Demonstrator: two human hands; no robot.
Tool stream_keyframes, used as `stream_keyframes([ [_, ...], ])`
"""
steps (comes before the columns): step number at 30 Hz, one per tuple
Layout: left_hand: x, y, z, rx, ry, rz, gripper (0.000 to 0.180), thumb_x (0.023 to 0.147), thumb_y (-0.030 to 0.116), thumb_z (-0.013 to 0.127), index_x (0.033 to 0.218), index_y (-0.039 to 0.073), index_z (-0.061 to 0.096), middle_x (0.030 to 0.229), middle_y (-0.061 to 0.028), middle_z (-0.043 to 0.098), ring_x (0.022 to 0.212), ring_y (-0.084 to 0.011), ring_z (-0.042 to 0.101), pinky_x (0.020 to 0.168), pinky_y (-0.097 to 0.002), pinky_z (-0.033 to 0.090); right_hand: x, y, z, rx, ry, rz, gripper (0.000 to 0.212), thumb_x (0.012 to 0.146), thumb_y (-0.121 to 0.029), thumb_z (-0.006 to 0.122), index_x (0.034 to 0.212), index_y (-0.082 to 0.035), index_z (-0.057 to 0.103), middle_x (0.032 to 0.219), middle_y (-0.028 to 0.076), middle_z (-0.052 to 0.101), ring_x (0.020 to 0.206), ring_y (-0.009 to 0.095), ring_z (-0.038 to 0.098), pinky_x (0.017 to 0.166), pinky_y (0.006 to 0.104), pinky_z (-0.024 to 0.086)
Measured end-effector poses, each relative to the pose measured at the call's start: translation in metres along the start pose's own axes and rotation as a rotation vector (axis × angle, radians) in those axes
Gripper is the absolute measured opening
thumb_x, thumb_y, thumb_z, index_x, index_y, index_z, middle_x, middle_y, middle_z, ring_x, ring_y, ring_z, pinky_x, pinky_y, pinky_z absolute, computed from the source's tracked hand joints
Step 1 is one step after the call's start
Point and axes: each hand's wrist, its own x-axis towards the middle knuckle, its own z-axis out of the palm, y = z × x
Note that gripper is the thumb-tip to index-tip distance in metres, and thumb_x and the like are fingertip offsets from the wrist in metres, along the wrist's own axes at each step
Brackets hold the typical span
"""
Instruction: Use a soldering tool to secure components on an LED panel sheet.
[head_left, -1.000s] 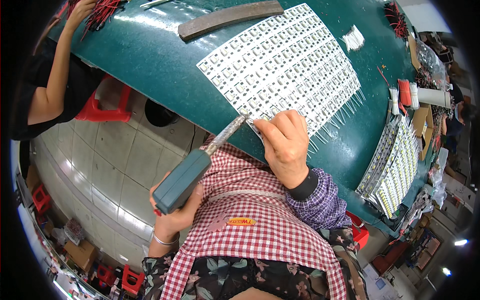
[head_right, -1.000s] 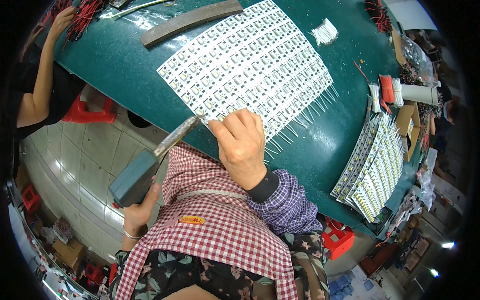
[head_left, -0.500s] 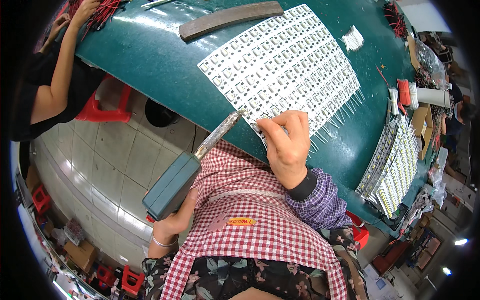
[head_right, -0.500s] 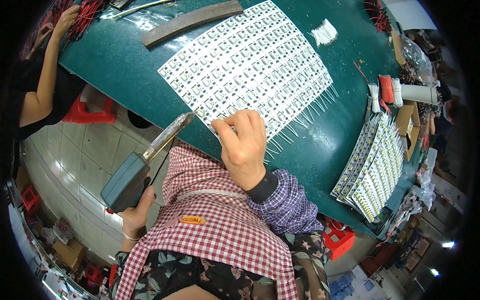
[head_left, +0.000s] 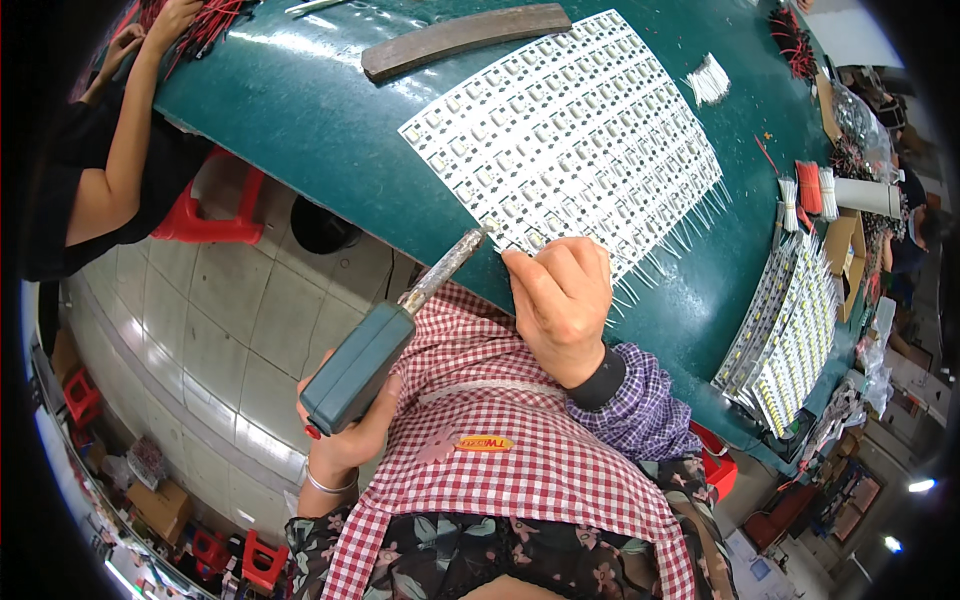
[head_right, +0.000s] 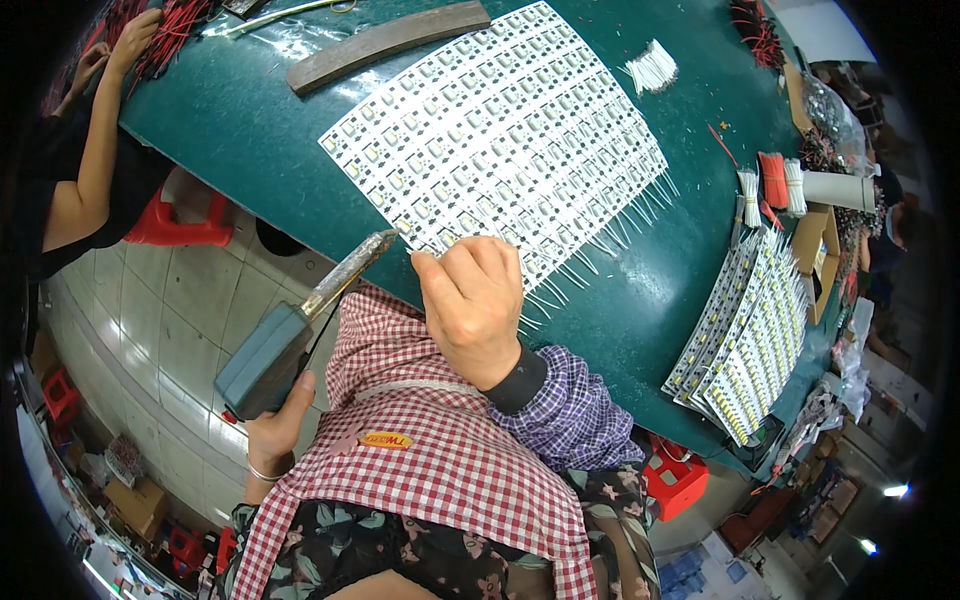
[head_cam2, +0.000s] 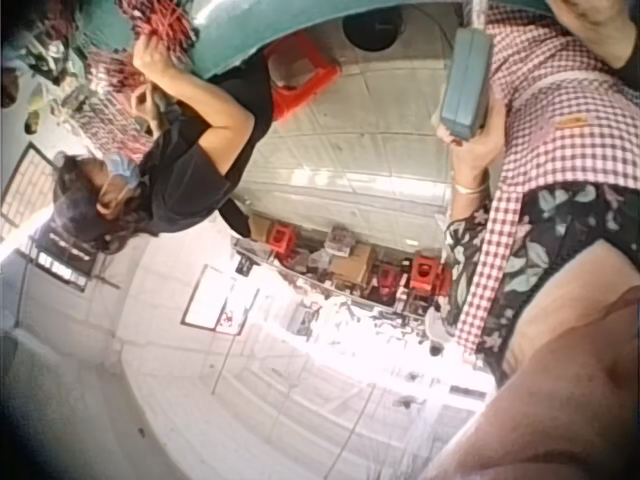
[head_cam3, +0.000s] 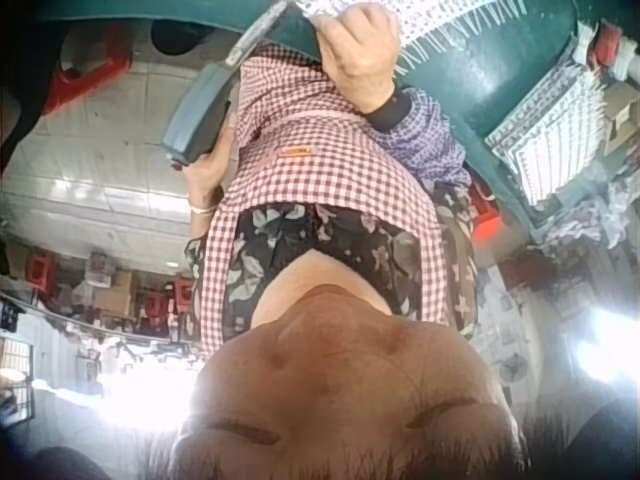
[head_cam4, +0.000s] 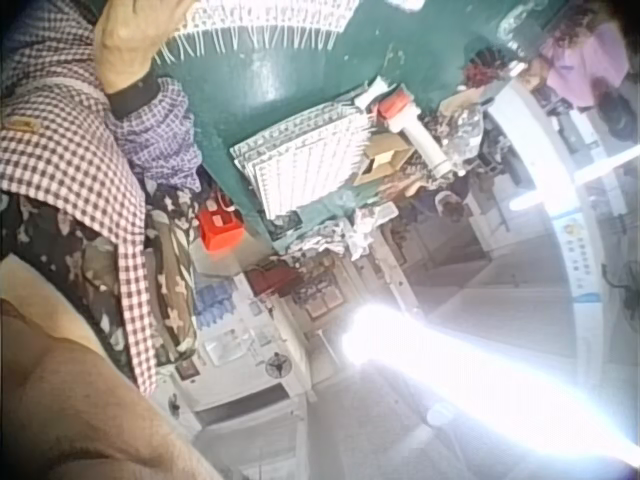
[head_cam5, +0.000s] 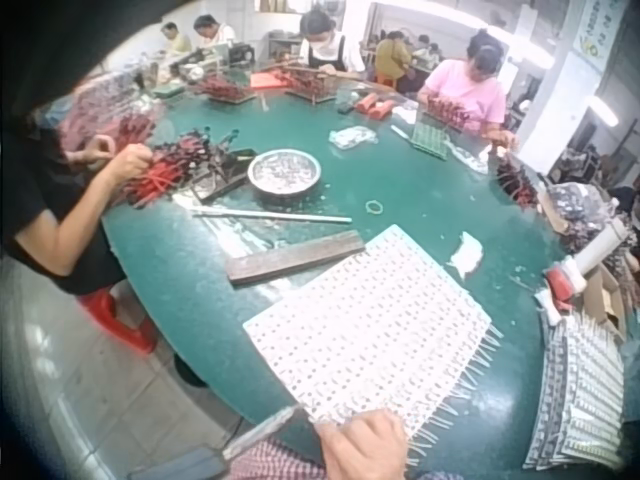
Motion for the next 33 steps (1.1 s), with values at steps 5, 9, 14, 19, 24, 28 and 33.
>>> stream_keyframes([
  [5,0.004,0.003,0.004,-0.04,-0.01,0.016,0.021,0.079,0.0,0.08,0.099,-0.005,0.074,0.087,-0.0126,0.071,0.07,-0.0199,0.071,0.061,-0.0285,0.054,0.0,-0.001,0.002,-0.016,-0.003,-0.002,0.026,0.072,0.003,0.074,0.097,-0.001,0.072,0.078,0.006,0.051,0.08,0.026,0.056,0.077,0.0401,0.045],
  [9,0.006,0.005,0.004,-0.035,-0.037,0.034,0.021,0.079,0.0,0.079,0.1,-0.005,0.074,0.089,-0.0136,0.072,0.071,-0.0208,0.071,0.062,-0.0293,0.055,0.0,-0.002,0.003,-0.017,-0.002,0.003,0.025,0.072,0.003,0.074,0.097,-0.001,0.072,0.078,0.006,0.051,0.079,0.026,0.055,0.075,0.0396,0.045],
  [14,0.01,0.01,0.003,-0.007,-0.078,0.029,0.021,0.079,-0.001,0.079,0.099,-0.005,0.074,0.089,-0.0139,0.071,0.071,-0.0221,0.071,0.062,-0.03,0.054,-0.001,-0.003,0.004,-0.026,-0.005,0.002,0.024,0.072,0.004,0.074,0.096,0.0,0.072,0.077,0.007,0.05,0.077,0.026,0.055,0.074,0.0395,0.044],
  [19,0.009,0.01,0.004,-0.009,-0.078,-0.009,0.022,0.079,0.0,0.08,0.1,-0.004,0.073,0.088,-0.0128,0.07,0.071,-0.0216,0.07,0.062,-0.03,0.053,-0.001,-0.004,0.004,-0.023,-0.014,0.006,0.024,0.073,0.004,0.073,0.096,0.001,0.071,0.077,0.007,0.049,0.077,0.026,0.054,0.074,0.0395,0.044],
  [24,-0.012,-0.016,-0.029,-0.158,0.221,-0.054,0.04,0.08,0.002,0.081,0.118,-0.002,0.068,0.103,-0.0114,0.07,0.063,-0.0162,0.062,0.054,-0.0292,0.046,-0.001,-0.005,0.0,-0.021,-0.02,0.027,0.023,0.074,0.003,0.072,0.097,0.001,0.071,0.078,0.007,0.049,0.078,0.026,0.054,0.075,0.0399,0.044],
  [28,0.009,0.032,-0.107,0.06,0.481,0.268,0.049,0.086,0.006,0.073,0.13,-0.009,0.058,0.105,-0.014,0.064,0.051,-0.0083,0.043,0.05,-0.0224,0.032,-0.004,-0.003,0.002,-0.029,-0.015,0.029,0.023,0.074,0.002,0.072,0.098,0.001,0.071,0.079,0.007,0.05,0.079,0.026,0.055,0.076,0.0402,0.044],
  [33,0.016,0.13,-0.212,0.456,0.54,0.527,0.042,0.096,0.006,0.057,0.131,-0.018,0.052,0.094,-0.0154,0.056,0.049,-0.0062,0.037,0.05,-0.0214,0.029,-0.001,-0.005,0.0,-0.007,-0.015,0.04,0.025,0.074,0.001,0.071,0.098,0.0,0.072,0.08,0.007,0.052,0.08,0.026,0.055,0.078,0.0404,0.044],
])
